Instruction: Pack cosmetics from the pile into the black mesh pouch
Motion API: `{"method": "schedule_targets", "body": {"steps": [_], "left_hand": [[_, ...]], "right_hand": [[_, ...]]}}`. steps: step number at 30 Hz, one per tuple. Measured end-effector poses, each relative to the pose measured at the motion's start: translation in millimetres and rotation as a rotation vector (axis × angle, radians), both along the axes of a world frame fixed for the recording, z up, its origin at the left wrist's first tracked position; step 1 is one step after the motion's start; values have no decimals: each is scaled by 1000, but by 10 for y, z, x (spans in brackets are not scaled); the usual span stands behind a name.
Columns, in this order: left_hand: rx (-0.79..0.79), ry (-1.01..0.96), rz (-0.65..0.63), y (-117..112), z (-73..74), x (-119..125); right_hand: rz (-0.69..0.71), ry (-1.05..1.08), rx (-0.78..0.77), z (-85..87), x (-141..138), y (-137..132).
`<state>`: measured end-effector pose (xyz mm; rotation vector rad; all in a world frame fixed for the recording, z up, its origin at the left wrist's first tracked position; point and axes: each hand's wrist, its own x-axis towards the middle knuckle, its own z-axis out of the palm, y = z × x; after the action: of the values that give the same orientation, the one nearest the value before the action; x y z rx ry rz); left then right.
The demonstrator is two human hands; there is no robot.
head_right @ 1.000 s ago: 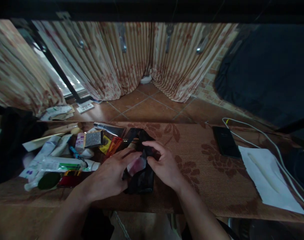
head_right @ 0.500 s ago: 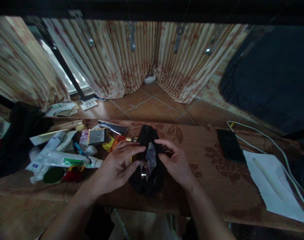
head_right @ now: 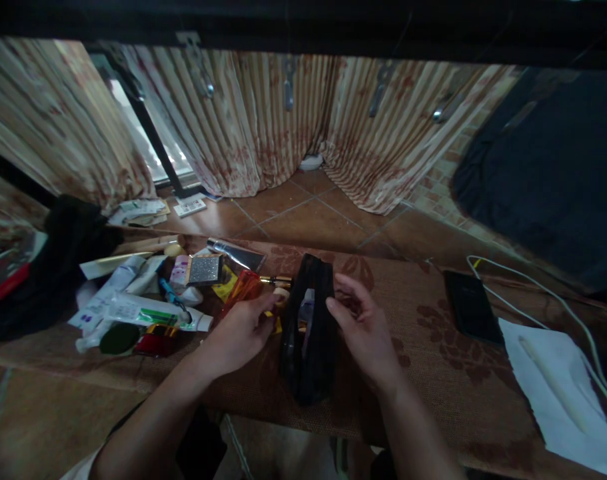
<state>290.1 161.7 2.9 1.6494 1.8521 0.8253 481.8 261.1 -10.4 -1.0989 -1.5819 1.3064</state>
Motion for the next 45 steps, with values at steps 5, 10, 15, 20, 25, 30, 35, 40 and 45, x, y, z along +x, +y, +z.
{"method": "schedule_targets", "body": {"steps": [5, 10, 15, 20, 25, 30, 35, 40, 45], "left_hand": [[-113, -96, -156, -28, -18, 61], [-116, -189, -160, 6, -46, 120], [-114, -219, -153, 33, -70, 109], [-126, -230, -64, 81, -154, 27], [-141, -319, 31, 118, -175, 28], [8, -228, 90, 133, -163, 49], [76, -313, 297, 150, -177, -89], [118, -295, 376, 148, -143, -199], [71, -188, 304, 116, -104, -120]], "right_hand": [[-96, -166, -76, -44, -70, -36], [-26, -235, -68, -54, -145, -131], [-6, -225, -95, -57, -208, -150], [-11, -218, -86, -1, -230, -105], [-81, -158, -119, 13, -184, -44], [-132, -26, -120, -74, -135, 11], [-186, 2, -142, -58, -130, 24], [-181, 58, -189, -40, -164, 11], [-162, 76, -184, -48, -168, 4]]}}
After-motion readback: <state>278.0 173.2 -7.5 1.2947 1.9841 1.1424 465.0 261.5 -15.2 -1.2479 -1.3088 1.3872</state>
